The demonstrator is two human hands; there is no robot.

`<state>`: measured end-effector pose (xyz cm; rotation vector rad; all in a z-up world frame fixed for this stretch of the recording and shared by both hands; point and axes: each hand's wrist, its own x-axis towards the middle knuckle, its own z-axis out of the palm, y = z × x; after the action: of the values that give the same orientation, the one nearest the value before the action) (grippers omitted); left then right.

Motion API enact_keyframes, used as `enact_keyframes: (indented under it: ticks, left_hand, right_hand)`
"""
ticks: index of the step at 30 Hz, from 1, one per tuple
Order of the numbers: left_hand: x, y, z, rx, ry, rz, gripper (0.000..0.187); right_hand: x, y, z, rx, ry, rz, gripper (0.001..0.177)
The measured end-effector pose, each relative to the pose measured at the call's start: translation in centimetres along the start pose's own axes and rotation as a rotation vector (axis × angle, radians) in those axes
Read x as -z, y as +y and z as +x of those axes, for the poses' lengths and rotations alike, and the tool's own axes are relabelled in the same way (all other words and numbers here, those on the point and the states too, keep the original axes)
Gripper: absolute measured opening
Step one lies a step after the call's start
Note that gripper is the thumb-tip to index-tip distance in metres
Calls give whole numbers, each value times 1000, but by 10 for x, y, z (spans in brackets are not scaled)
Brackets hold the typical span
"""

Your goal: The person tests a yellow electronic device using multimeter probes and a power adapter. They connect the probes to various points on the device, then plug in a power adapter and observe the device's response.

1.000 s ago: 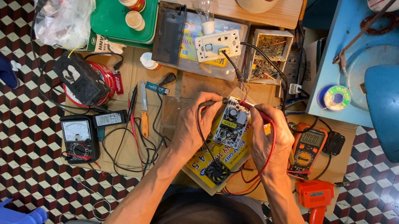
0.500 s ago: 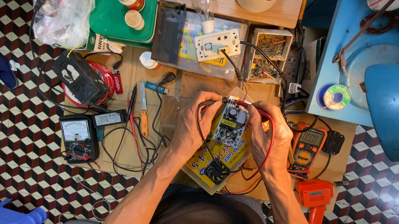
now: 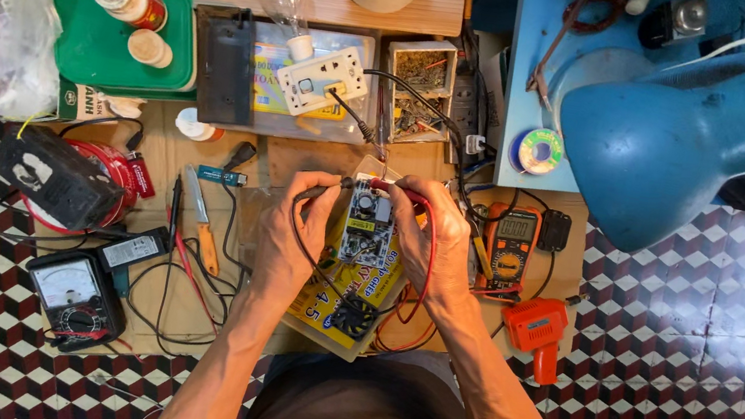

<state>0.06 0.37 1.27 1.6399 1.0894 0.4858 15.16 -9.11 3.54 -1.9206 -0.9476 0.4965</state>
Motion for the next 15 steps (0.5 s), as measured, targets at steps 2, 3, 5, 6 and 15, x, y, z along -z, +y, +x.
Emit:
enact_keyframes:
  ticks: [2, 3, 5, 6, 15]
  left_hand:
    - [1, 0, -1, -18, -10, -21, 20]
    - [1, 0, -1, -27, -14, -31, 20]
    - [4, 1, -1, -40, -12, -23, 20]
    - [3, 2, -1, -45, -9, -18, 20]
    - [1, 0, -11, -37, 93, -98, 17]
  right_hand:
    - [-1, 1, 0, -8, -7, -3, 12]
    - [-2, 2, 0, -11, -11, -3, 12]
    - [-4, 1, 0, -8, -8, -6, 12]
    - [-2, 1, 0, -7, -8, -6, 12]
    - [1, -1, -1, -18, -19, 46, 12]
